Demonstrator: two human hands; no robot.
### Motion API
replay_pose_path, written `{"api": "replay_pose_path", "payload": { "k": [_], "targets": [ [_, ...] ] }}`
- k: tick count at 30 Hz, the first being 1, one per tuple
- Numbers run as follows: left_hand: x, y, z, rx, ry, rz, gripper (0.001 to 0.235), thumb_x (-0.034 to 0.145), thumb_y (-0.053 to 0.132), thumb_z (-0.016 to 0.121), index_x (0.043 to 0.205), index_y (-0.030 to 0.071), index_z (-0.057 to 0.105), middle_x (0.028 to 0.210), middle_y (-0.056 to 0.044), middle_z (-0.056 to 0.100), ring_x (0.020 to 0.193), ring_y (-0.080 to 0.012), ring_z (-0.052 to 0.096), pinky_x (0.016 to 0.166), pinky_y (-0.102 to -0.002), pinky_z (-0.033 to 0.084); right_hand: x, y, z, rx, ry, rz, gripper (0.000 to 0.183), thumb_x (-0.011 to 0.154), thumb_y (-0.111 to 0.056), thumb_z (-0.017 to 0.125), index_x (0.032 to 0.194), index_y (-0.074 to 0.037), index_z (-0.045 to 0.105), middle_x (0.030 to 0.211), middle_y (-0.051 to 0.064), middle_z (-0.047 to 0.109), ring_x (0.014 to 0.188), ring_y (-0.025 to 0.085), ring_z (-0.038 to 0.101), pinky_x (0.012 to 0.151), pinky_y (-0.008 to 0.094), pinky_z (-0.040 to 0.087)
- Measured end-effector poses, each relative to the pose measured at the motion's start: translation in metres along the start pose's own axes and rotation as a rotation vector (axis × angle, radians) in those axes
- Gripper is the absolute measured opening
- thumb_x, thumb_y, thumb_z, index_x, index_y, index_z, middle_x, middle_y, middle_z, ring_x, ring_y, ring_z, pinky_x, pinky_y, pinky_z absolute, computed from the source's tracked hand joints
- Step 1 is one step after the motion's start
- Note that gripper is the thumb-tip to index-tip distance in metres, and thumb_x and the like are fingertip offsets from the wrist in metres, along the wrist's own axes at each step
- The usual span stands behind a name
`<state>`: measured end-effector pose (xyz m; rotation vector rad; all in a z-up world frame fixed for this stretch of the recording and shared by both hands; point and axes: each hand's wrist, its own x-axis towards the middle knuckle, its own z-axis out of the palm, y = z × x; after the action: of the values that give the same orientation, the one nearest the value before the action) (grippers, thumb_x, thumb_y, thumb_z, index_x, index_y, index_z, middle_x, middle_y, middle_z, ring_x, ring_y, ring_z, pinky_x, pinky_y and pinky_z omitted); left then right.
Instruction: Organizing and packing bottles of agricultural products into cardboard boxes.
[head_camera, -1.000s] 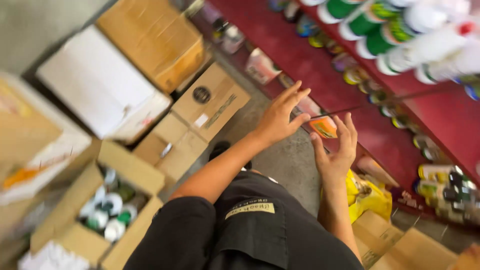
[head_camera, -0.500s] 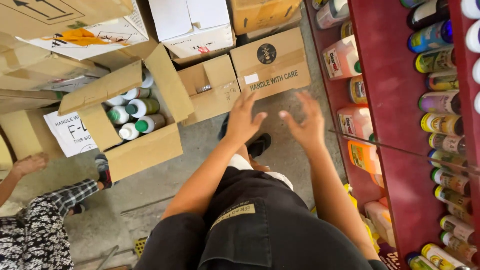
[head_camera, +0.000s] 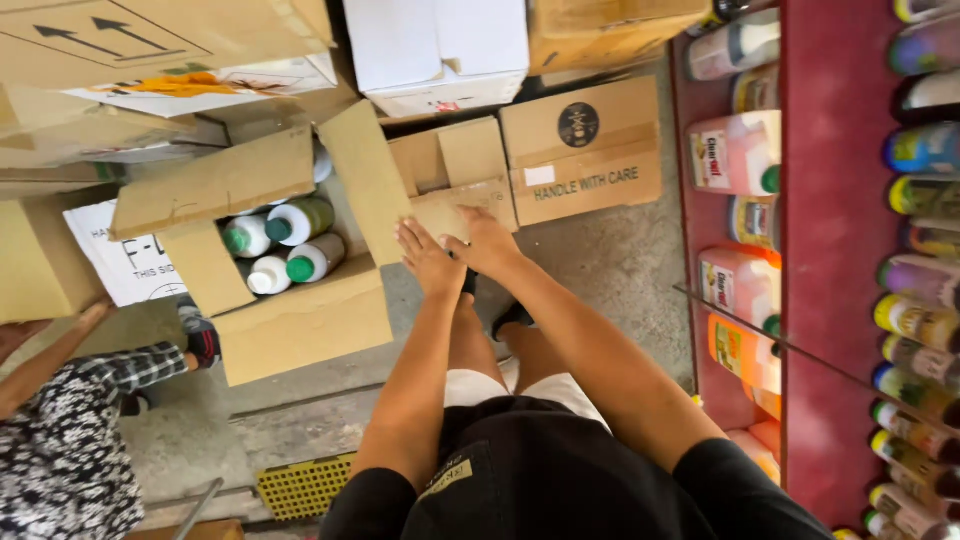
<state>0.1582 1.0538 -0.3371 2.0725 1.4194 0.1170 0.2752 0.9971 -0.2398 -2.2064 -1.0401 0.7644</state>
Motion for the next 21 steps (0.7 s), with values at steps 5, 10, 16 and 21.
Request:
{"api": "replay_pose_path", "payload": {
  "k": [5,10,16,21],
  "targets": [
    [0.023,-0.006,-0.009,0.004,-0.032,-0.041,0.097,0.098,0.046,0.059,0.163,-0.004,0.008,0.172,-0.024,0.004,0.160,-0.0399,0.002,0.123,-0.063,0.013,0.056,-0.009,0.060,0.000,-0.159,0.161,0.090,0.084,-0.049,0.074,0.152,-0.003,0.037,0.145,0.026,0.051,0.132,0.041,0.051,0.106,0.048,0.044],
    [0.023,-0.037,0.011,0.037,-0.182,-0.147,0.101,0.092,0.052,0.061,0.160,0.000,0.008,0.170,-0.022,0.004,0.158,-0.0377,0.003,0.121,-0.063,0.014,0.092,-0.007,0.089,0.039,-0.243,0.231,0.102,0.082,-0.060,0.071,0.156,-0.002,0.030,0.138,0.026,0.057,0.129,0.039,0.055,0.104,0.047,0.048],
    [0.010,-0.010,-0.016,-0.044,-0.024,-0.248,0.101,0.091,0.041,0.068,0.162,-0.001,0.011,0.170,-0.024,0.007,0.158,-0.0407,0.007,0.117,-0.071,0.021,0.131,0.005,0.101,-0.034,-0.335,0.316,0.078,0.084,-0.071,0.063,0.126,-0.006,0.066,0.118,0.019,0.072,0.111,0.036,0.069,0.093,0.047,0.055],
    [0.013,-0.052,0.003,-0.013,0.250,-0.061,0.081,0.093,0.015,0.065,0.158,-0.008,0.022,0.159,-0.034,0.036,0.147,-0.0474,0.038,0.113,-0.052,0.043,0.137,0.005,0.123,-0.204,-0.440,-0.054,0.056,0.092,-0.061,0.057,0.100,-0.009,0.076,0.102,0.018,0.074,0.100,0.037,0.070,0.087,0.050,0.055]
  ]
}}
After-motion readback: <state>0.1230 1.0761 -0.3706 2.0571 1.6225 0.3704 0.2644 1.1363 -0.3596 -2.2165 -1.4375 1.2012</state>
